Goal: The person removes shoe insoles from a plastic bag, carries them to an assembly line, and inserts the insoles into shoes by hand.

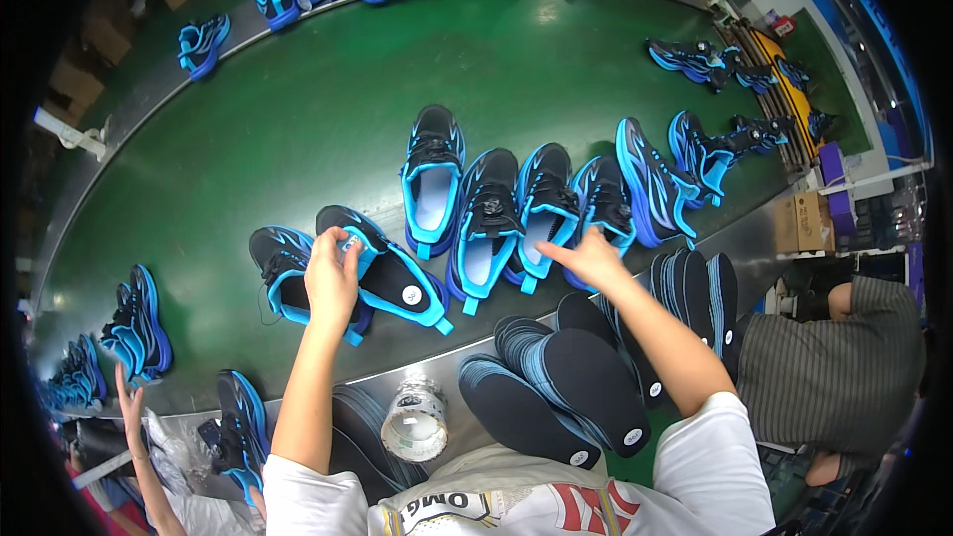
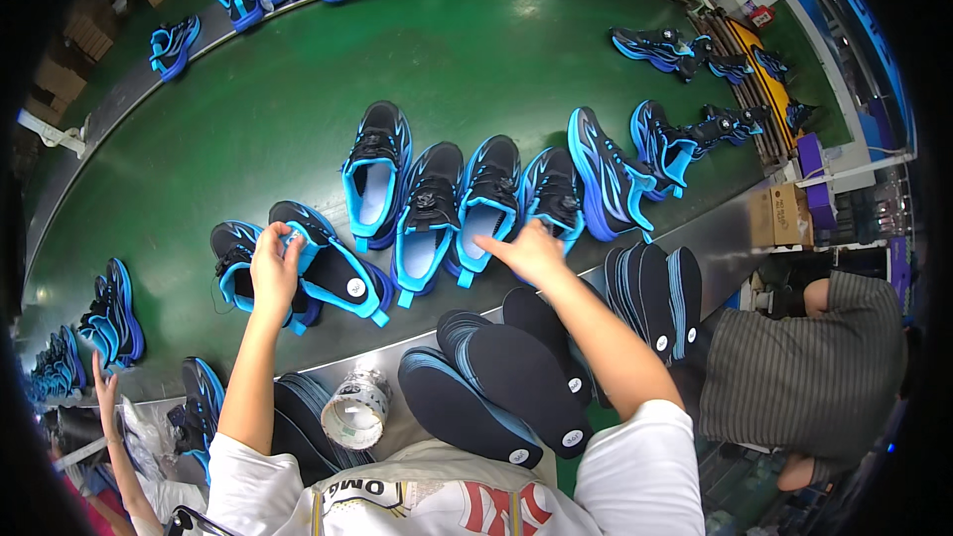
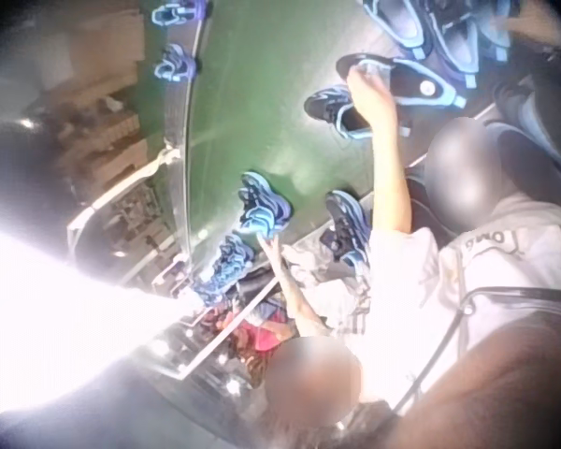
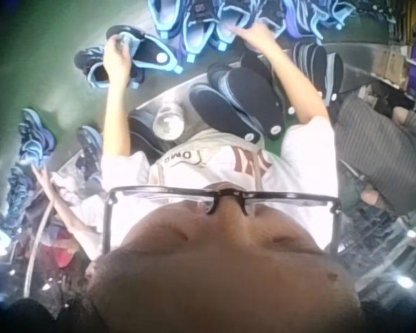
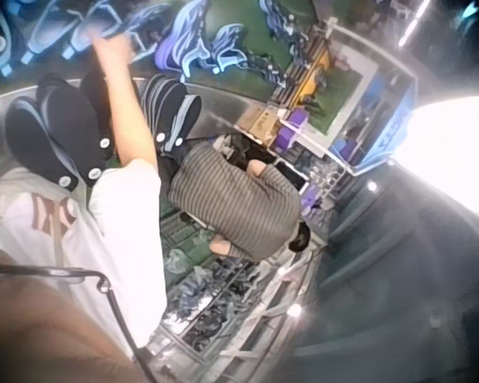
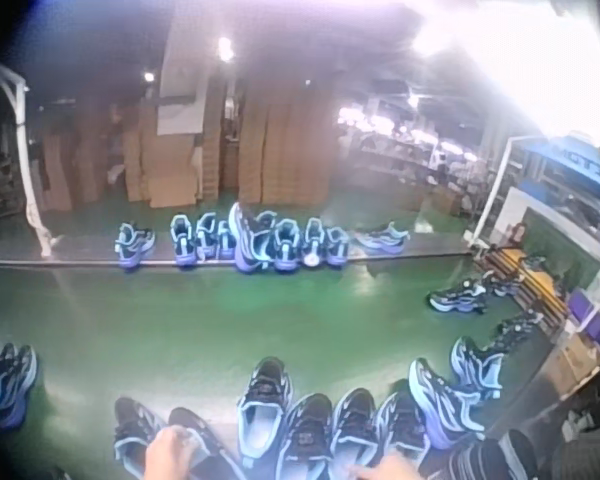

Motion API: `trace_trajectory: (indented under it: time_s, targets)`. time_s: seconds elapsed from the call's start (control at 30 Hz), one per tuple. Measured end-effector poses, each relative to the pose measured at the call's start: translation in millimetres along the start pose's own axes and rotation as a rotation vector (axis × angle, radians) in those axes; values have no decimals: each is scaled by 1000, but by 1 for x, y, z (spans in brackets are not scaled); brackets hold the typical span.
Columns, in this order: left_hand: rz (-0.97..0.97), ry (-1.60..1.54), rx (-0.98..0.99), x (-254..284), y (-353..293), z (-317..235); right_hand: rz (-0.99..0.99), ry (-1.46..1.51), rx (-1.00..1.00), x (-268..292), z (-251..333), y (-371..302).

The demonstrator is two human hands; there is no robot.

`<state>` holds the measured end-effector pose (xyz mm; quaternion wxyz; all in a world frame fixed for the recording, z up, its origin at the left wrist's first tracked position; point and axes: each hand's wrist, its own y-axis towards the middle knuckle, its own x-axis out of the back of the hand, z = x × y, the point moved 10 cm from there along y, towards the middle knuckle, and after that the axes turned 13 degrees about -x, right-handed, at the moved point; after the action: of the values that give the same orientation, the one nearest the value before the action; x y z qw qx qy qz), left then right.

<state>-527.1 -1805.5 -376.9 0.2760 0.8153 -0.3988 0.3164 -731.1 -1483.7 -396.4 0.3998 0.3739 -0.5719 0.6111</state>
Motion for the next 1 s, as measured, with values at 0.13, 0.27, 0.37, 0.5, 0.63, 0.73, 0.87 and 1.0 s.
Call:
trace_trajectory:
  time_s: [0.13, 0.27, 0.37, 0.5, 0.63, 0.73, 0.87, 1.0]
  targets:
    - [52, 50, 12, -1, -3, 9, -7, 7, 152, -21, 38, -1]
    - [120, 167, -111, -7, -1, -5, -7, 51, 351, -18, 38, 4]
    - [221, 344, -230, -10, -2, -9, 38, 111, 352, -8, 27, 24]
    - [402, 624, -385, -16, -4, -21, -48, 52, 335, 22, 6, 62]
    - [471, 497, -351, -27, -14, -32, -143, 118, 381, 44, -19, 92]
    - [404, 377, -355, -18, -17, -39, -142, 110, 253, 61, -32, 108]
    - [390, 282, -397, -14, -19, -46, -406, -347, 165, 116, 6, 82]
    - [520, 277, -425, -26, -50, -49, -146, -204, 792, 83, 119, -67]
